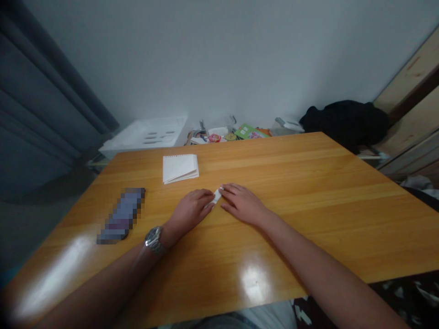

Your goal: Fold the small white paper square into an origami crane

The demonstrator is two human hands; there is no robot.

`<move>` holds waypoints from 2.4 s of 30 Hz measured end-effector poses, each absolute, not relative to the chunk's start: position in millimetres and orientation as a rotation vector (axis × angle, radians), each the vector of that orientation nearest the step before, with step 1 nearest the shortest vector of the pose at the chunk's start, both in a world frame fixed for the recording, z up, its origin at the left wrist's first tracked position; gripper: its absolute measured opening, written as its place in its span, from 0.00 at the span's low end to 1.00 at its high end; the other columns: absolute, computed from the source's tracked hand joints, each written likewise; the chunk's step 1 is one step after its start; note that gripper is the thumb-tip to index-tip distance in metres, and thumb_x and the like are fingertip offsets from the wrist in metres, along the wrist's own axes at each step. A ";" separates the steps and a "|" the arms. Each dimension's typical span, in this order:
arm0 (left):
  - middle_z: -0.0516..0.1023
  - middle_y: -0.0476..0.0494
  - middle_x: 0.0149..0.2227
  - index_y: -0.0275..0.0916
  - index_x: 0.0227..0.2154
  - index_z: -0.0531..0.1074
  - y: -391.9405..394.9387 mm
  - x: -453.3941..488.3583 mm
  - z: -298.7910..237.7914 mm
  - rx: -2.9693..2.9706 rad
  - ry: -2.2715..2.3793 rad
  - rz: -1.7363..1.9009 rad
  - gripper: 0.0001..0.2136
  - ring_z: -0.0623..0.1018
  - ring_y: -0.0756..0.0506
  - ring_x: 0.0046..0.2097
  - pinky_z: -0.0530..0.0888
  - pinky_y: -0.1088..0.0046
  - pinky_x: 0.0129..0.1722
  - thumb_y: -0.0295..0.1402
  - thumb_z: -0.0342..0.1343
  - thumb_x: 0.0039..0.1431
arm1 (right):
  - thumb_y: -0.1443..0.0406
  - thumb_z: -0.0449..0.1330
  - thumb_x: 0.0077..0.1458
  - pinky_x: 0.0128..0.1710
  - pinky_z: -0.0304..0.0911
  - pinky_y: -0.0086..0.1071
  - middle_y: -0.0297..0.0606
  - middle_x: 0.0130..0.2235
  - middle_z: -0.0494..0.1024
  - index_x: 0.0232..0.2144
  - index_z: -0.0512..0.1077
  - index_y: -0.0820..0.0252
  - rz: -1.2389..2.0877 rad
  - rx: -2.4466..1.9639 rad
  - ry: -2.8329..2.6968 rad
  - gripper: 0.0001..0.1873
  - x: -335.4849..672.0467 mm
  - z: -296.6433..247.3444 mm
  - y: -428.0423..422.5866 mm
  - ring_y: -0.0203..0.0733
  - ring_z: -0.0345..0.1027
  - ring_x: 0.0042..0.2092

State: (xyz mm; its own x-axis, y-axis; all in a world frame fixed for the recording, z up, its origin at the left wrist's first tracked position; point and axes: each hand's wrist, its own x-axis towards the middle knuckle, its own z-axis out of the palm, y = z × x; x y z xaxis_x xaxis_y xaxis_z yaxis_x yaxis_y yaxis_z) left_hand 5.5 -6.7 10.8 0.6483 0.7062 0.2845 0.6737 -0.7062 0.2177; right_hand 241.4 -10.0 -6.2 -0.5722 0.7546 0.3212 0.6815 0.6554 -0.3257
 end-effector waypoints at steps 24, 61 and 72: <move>0.72 0.37 0.59 0.36 0.59 0.66 -29.0 11.7 17.4 3.007 1.207 0.298 0.20 0.72 0.39 0.56 0.65 0.57 0.58 0.40 0.48 0.70 | 0.53 0.52 0.67 0.62 0.59 0.49 0.49 0.63 0.68 0.63 0.65 0.61 0.161 -1.201 -2.531 0.28 241.5 -4.3 -7.3 0.53 0.61 0.62; 0.69 0.38 0.62 0.37 0.60 0.65 -28.1 7.6 14.5 3.005 1.164 0.273 0.20 0.70 0.41 0.60 0.62 0.59 0.62 0.40 0.46 0.71 | 0.47 0.36 0.69 0.70 0.43 0.48 0.42 0.71 0.52 0.70 0.52 0.61 0.212 -1.509 -2.474 0.37 231.3 -12.0 -19.4 0.49 0.41 0.72; 0.71 0.37 0.61 0.36 0.59 0.65 -28.2 10.8 11.7 3.029 1.155 0.295 0.18 0.70 0.40 0.60 0.60 0.58 0.63 0.37 0.47 0.70 | 0.49 0.40 0.69 0.68 0.49 0.50 0.41 0.71 0.53 0.70 0.50 0.56 0.162 -1.416 -2.455 0.34 232.5 -12.5 -16.7 0.50 0.45 0.71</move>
State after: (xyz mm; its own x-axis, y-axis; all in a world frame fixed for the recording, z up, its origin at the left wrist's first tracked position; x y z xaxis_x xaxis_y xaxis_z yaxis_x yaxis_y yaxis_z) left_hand 10.8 -28.2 11.7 0.7325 0.6481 0.2084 0.6686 -0.7425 -0.0411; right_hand 232.5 -16.7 -12.5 -0.4682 0.8602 0.2019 0.8262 0.5072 -0.2452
